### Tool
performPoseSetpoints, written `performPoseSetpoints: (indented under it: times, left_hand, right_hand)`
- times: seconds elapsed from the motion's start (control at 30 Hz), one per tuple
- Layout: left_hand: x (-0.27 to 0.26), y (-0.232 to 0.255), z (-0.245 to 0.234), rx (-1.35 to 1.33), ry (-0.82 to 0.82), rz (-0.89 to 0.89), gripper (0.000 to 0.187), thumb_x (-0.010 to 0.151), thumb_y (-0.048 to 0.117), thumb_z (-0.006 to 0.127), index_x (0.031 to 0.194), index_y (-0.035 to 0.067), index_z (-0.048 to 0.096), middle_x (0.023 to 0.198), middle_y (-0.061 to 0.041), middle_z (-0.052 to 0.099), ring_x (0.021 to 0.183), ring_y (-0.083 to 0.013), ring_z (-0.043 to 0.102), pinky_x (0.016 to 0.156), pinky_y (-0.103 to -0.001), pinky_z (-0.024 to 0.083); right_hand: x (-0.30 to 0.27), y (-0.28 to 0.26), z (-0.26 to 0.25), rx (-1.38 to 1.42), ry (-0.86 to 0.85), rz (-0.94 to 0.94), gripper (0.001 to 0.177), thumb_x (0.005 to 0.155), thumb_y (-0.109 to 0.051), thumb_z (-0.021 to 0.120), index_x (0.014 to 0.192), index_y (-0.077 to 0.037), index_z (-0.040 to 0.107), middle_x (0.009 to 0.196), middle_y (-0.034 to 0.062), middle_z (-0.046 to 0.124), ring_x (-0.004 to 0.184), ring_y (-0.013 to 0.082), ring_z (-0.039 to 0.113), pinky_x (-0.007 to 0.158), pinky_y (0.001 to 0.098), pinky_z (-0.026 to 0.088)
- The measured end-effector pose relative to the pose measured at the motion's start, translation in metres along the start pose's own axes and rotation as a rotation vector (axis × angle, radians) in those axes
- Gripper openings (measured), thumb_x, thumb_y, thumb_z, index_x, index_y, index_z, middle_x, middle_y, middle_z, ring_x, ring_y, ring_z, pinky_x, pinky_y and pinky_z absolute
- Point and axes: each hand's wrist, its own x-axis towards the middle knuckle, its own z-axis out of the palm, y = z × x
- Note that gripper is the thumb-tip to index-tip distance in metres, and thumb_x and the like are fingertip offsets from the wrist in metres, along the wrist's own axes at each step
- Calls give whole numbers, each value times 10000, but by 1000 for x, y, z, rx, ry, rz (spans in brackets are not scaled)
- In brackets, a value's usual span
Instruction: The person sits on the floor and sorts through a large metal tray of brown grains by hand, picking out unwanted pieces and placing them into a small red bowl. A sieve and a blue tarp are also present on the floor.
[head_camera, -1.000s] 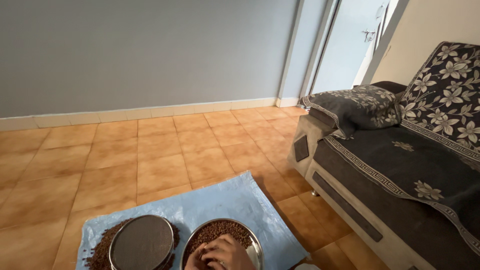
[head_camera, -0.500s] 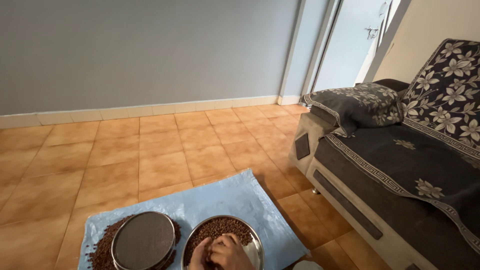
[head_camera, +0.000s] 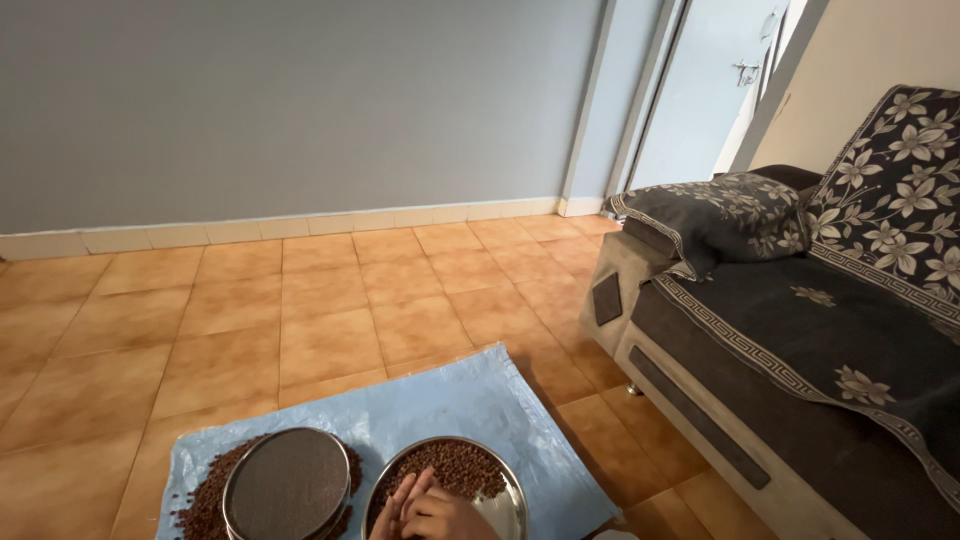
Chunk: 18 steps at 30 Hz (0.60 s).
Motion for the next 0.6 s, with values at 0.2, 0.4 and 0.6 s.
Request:
performPoseSetpoints:
  times: [0.2,0.4,0.6]
  left_hand:
    - [1,-2,46,-2,389,222,588,1038,337,337,1541,32,351,1559,-189,392,1449,-324,351,1196,-438,301]
    - [-9,-16,101,-125,691,422,519,1037,237,504,1444,-79,566,1298,-257,705,1173,-356,665,858,-316,558]
    - [-21,-2,109,-244,607,470,244,1060,237,535,1126,48,675,710,-16,571,551,-127,492,464,-260,364]
  right_hand:
    - [24,-34,-18,107,-37,46,222,795,59,639,985,-11,730,994,122,668,1104,312,670,1186,473,468]
    - [36,-67,-27,333,137,163,291,692,149,627,878,-41,747,978,82,760,1003,255,722,937,390,568]
    - [4,-49,-52,361,345,327,160,770,87,734,868,-38,722,977,85,733,936,223,715,847,329,567]
